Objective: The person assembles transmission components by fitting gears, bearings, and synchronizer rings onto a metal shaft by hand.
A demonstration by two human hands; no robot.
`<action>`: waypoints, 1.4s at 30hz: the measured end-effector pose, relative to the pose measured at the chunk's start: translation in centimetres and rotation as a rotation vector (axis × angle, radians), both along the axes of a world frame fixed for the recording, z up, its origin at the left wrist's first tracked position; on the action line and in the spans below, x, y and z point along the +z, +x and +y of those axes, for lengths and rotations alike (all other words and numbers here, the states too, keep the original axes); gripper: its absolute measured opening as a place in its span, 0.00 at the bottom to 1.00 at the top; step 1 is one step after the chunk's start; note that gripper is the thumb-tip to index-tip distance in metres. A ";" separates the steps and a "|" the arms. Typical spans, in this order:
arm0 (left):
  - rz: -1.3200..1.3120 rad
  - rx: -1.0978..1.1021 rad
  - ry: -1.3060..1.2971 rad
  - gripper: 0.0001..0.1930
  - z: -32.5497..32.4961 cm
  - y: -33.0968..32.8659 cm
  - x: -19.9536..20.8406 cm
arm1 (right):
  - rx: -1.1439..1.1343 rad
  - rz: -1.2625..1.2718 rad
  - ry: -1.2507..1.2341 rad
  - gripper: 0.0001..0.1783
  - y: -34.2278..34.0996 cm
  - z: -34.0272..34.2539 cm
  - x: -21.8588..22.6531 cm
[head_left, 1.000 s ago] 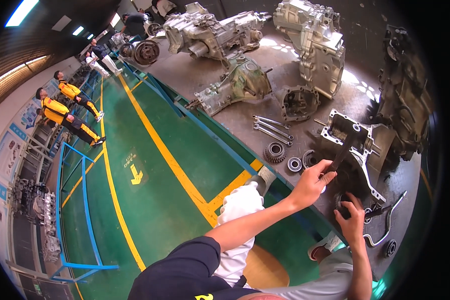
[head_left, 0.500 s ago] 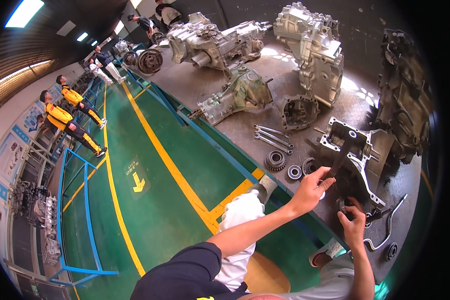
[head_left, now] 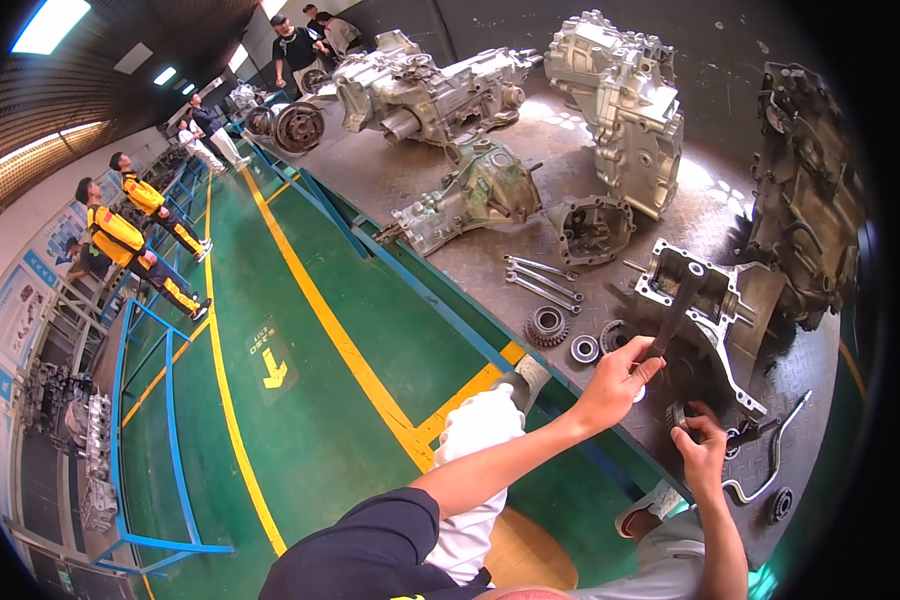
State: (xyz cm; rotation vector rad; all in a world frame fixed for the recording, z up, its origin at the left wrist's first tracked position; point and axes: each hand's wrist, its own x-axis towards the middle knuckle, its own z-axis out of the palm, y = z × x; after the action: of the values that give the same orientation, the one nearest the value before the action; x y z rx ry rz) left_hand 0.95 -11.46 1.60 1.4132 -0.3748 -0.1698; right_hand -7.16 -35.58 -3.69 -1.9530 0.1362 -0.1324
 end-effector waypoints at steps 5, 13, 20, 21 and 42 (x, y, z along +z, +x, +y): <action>-0.020 0.018 -0.011 0.13 -0.1 0.1 -0.4 | -0.025 0.037 0.210 0.10 0.0 0.5 0.9; -0.004 0.011 -0.004 0.13 0.1 0.1 -0.3 | -0.016 0.111 0.290 0.11 -0.3 0.3 1.4; -0.046 0.028 -0.006 0.13 0.0 0.1 -0.2 | -0.020 -0.027 0.083 0.10 -0.1 1.4 2.8; -0.044 0.026 -0.007 0.13 -0.1 0.2 -0.2 | -0.028 -0.112 -0.078 0.11 0.0 1.4 2.6; -0.082 0.086 -0.034 0.12 -0.1 0.1 0.9 | -0.030 -0.331 -0.381 0.18 0.0 2.0 3.8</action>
State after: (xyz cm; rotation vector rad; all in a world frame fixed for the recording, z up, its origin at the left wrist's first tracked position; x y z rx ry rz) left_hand 1.07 -11.60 2.52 1.4032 -0.3815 -0.0352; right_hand -7.16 -33.59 0.11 -2.2751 -0.0852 -0.5303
